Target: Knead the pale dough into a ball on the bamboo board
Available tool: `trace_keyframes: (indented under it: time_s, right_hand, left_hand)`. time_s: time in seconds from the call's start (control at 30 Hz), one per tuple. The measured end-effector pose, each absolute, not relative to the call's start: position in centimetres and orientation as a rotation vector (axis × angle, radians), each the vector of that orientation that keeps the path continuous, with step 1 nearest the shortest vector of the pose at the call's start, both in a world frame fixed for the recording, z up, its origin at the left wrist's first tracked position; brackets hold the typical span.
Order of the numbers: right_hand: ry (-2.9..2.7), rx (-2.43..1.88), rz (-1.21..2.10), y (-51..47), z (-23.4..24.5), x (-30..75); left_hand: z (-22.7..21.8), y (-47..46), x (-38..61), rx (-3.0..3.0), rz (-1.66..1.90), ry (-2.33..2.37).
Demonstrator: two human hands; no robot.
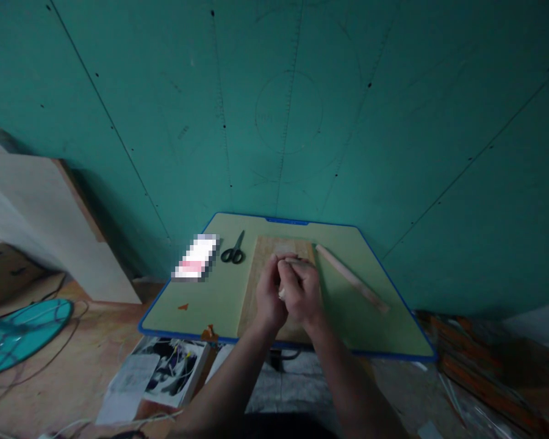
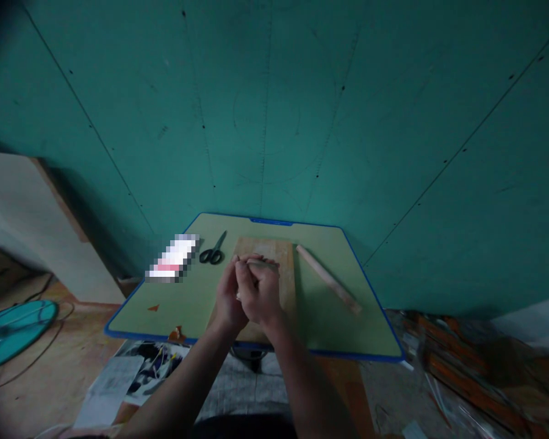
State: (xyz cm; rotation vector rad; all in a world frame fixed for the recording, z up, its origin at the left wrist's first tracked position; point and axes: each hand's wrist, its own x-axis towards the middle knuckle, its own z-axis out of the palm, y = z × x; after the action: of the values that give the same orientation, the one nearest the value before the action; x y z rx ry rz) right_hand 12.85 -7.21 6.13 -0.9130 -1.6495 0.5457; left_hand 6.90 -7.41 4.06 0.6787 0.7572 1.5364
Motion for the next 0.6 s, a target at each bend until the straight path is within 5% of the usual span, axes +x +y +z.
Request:
trace_keyframes:
  time_s: [0.33, 0.6]
  right_hand:
    - [-1.473, -1.071, 0.278, -4.4, 4.9, 13.5]
    - [-1.18, -1.028, 0.372, -5.6, 3.9, 16.8]
  left_hand:
    - [3.7, -7.2, 7.5, 0.945, 1.682, 0.903]
    - [4.8, -6.2, 4.8, 0.544, 1.528, 0.657]
